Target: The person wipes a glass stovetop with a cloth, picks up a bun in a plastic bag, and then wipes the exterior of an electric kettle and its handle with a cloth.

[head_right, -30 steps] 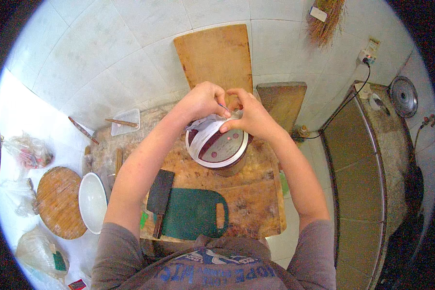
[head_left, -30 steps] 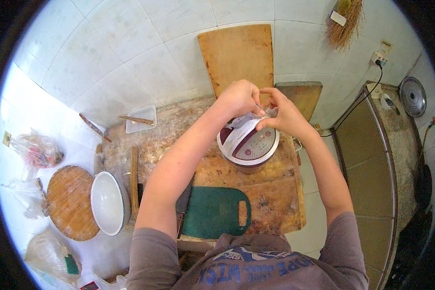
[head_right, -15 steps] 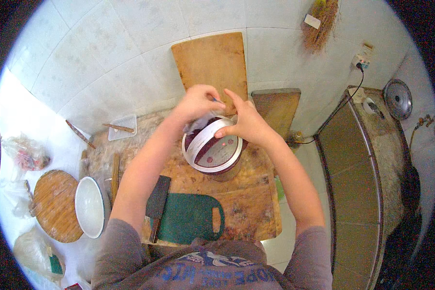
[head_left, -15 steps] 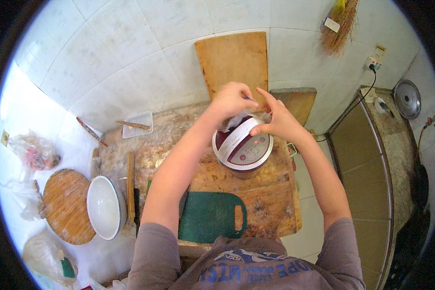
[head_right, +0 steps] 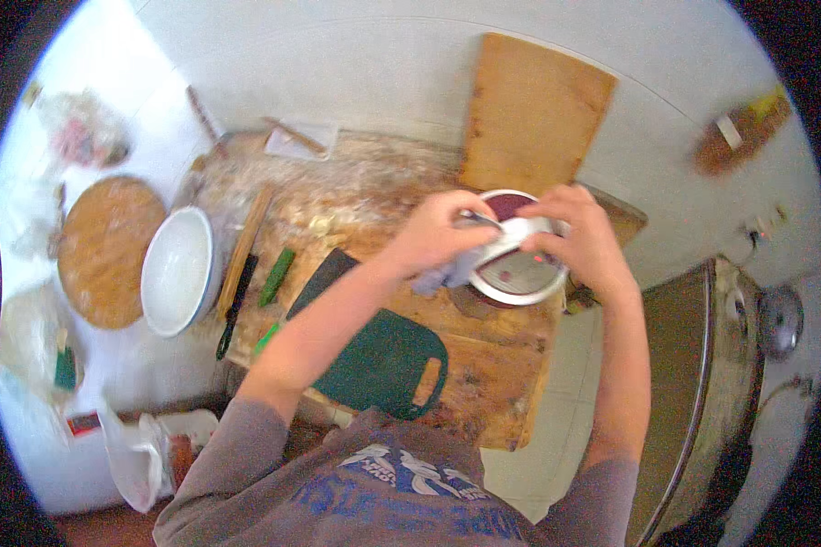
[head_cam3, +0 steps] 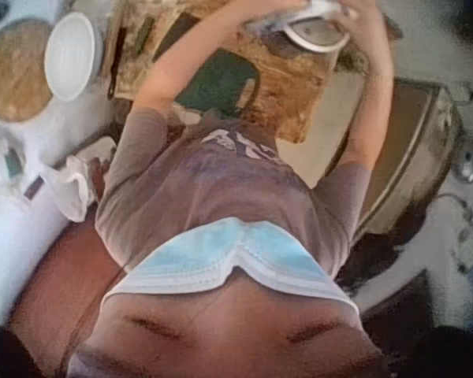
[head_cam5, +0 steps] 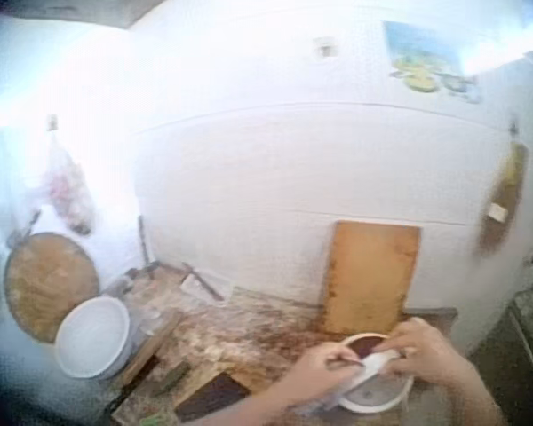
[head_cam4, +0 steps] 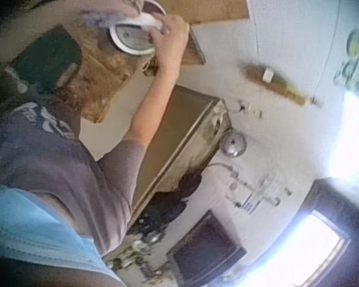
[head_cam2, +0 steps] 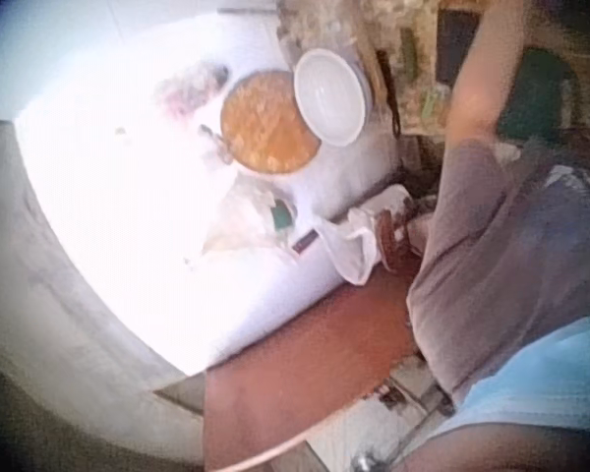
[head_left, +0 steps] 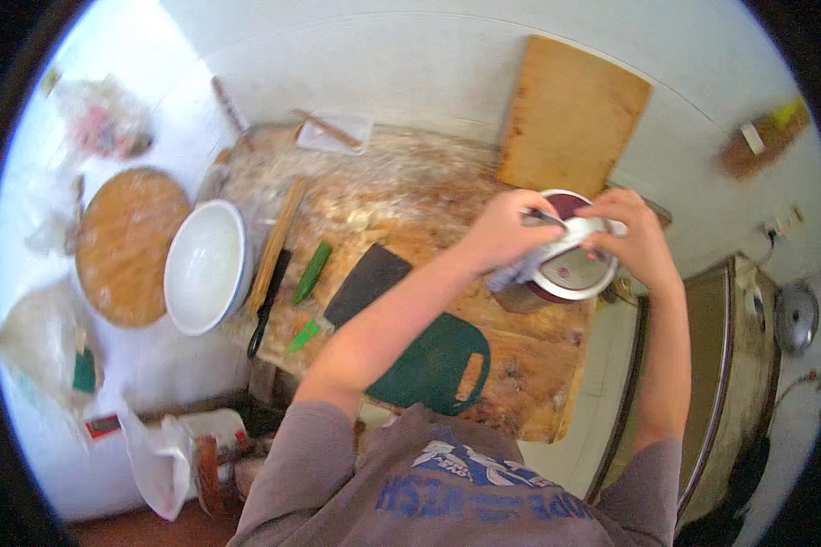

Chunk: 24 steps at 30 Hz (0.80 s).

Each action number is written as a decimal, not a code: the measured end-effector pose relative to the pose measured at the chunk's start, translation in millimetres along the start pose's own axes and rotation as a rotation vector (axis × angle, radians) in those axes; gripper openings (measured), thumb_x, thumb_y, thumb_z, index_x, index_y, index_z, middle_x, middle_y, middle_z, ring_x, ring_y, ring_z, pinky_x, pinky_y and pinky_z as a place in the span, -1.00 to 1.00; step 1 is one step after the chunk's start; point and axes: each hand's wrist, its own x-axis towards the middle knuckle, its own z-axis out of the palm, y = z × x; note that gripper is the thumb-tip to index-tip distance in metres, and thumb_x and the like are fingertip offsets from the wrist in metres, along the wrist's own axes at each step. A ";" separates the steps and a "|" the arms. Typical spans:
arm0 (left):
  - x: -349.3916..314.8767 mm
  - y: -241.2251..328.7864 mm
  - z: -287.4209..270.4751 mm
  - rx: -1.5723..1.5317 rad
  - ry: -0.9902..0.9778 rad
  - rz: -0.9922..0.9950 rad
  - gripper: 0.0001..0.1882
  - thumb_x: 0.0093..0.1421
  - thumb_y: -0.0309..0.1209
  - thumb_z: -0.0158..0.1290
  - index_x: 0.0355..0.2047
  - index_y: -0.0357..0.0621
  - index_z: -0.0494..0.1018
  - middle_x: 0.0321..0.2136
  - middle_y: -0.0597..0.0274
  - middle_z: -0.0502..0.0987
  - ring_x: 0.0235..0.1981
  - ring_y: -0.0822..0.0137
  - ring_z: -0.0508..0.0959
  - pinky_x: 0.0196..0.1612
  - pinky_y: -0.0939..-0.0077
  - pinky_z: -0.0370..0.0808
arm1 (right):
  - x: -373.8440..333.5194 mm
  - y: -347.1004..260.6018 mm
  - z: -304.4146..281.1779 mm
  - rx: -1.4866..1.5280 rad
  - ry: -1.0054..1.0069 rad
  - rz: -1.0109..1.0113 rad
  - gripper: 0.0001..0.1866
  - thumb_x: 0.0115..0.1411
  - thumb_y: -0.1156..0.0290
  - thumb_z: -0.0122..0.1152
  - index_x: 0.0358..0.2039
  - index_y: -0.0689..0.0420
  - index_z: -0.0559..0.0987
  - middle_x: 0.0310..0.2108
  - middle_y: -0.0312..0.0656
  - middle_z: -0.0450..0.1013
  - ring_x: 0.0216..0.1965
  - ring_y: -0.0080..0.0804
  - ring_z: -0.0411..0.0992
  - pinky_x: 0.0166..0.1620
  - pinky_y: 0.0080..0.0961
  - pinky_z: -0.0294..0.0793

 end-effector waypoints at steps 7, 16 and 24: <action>-20.8 -2.9 -0.4 0.048 0.157 0.081 -0.80 -0.19 -0.39 0.22 -0.52 -0.17 0.50 -0.50 0.12 0.48 -0.38 0.25 0.49 -0.27 0.44 0.37 | 3.5 -3.9 4.7 -0.033 0.004 0.077 -0.58 -0.37 0.43 0.39 -0.36 0.17 0.58 -0.40 -0.21 0.43 -0.25 -0.28 0.31 -0.16 -0.43 0.28; 16.6 8.9 4.5 0.284 0.060 0.093 -0.79 -0.31 -0.36 0.24 -0.58 -0.10 0.54 -0.52 0.10 0.49 -0.38 0.11 0.50 -0.31 0.33 0.41 | 8.5 6.9 7.9 0.099 -0.041 0.115 -0.57 -0.42 0.42 0.40 -0.41 0.23 0.56 -0.50 -0.26 0.34 -0.35 -0.38 0.27 -0.22 -0.50 0.25; 44.3 28.5 30.9 0.465 0.130 -0.019 -0.83 -0.25 -0.39 0.17 -0.57 -0.12 0.51 -0.52 0.02 0.51 -0.41 0.05 0.52 -0.36 0.22 0.43 | 8.3 20.4 3.8 0.043 -0.104 0.217 -0.49 -0.35 0.35 0.41 -0.32 0.24 0.46 -0.41 -0.25 0.36 -0.31 -0.42 0.31 -0.20 -0.50 0.28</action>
